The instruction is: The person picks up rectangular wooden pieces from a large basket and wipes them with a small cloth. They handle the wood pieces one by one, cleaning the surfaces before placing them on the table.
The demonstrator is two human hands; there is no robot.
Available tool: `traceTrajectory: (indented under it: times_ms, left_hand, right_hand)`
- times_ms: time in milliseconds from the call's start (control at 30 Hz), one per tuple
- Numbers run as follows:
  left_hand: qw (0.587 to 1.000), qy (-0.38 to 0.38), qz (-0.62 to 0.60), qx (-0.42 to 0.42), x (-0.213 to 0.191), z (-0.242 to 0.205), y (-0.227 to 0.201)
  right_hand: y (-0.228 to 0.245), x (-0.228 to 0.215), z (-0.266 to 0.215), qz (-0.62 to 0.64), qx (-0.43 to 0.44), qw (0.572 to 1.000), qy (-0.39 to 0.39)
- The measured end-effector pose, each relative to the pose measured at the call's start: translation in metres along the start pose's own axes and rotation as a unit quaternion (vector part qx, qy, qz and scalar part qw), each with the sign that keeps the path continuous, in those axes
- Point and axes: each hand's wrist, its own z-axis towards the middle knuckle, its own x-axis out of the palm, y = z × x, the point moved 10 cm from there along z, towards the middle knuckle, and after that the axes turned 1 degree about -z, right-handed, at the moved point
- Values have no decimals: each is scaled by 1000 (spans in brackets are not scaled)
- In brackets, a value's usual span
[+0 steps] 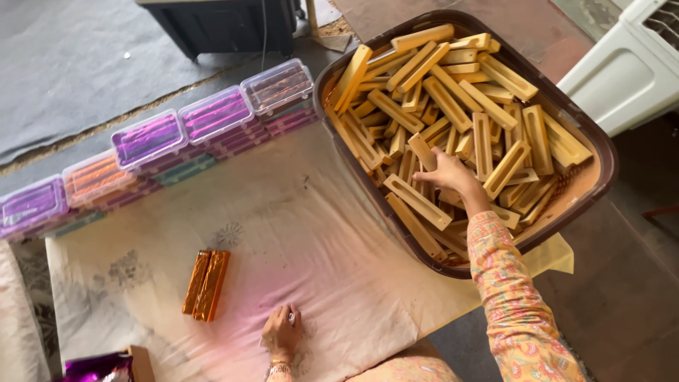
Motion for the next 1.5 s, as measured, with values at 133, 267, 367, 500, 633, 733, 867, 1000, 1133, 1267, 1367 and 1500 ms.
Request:
traceTrajectory:
  times_ms: [133,267,367,500,633,733,867,1000,1133,1267,1367,1500]
  left_hand:
    - [1000,9,13,-17,5,-2,6]
    - [1000,15,12,-19,8,-5,12]
    - [1000,0,-21,-22,-1,-2,12]
    - [999,-3,-44,-22,8,-12,21]
    - [998,-9,-62,-25,-3,-13,23]
    - [997,-12,-70,-30,-8,-16,22]
    - [990,-12,-127,-56,4,-28,32]
    - [968,40,-197,-153,-5,-47,54]
    - [946,40,-234,-220,-47,-81,91]
    - [906,31,-202,-371,-71,-135,155]
    - [878,22,-245,-410,-75,-154,185]
    - [953,-159,-249,-67,-93,-121,154]
  right_hand:
    - [19,4,-15,-35,-36,998,23]
    - [12,14,2,-36,-135,990,20]
    - [-3,11,16,-57,-122,991,-4]
    - [-74,-12,79,-25,-139,976,-165]
    - [4,-54,-17,143,-243,936,-213]
    - [47,-71,-77,92,-395,847,-345]
    - [245,-33,-190,259,-463,812,-245]
    - [365,118,-297,-79,-662,701,-254]
    - [343,328,-256,-271,-632,716,-122]
    - [333,422,-260,-262,-617,742,-6]
    - [319,445,-241,-242,-547,796,92]
    - [318,420,-267,-156,-565,810,-4]
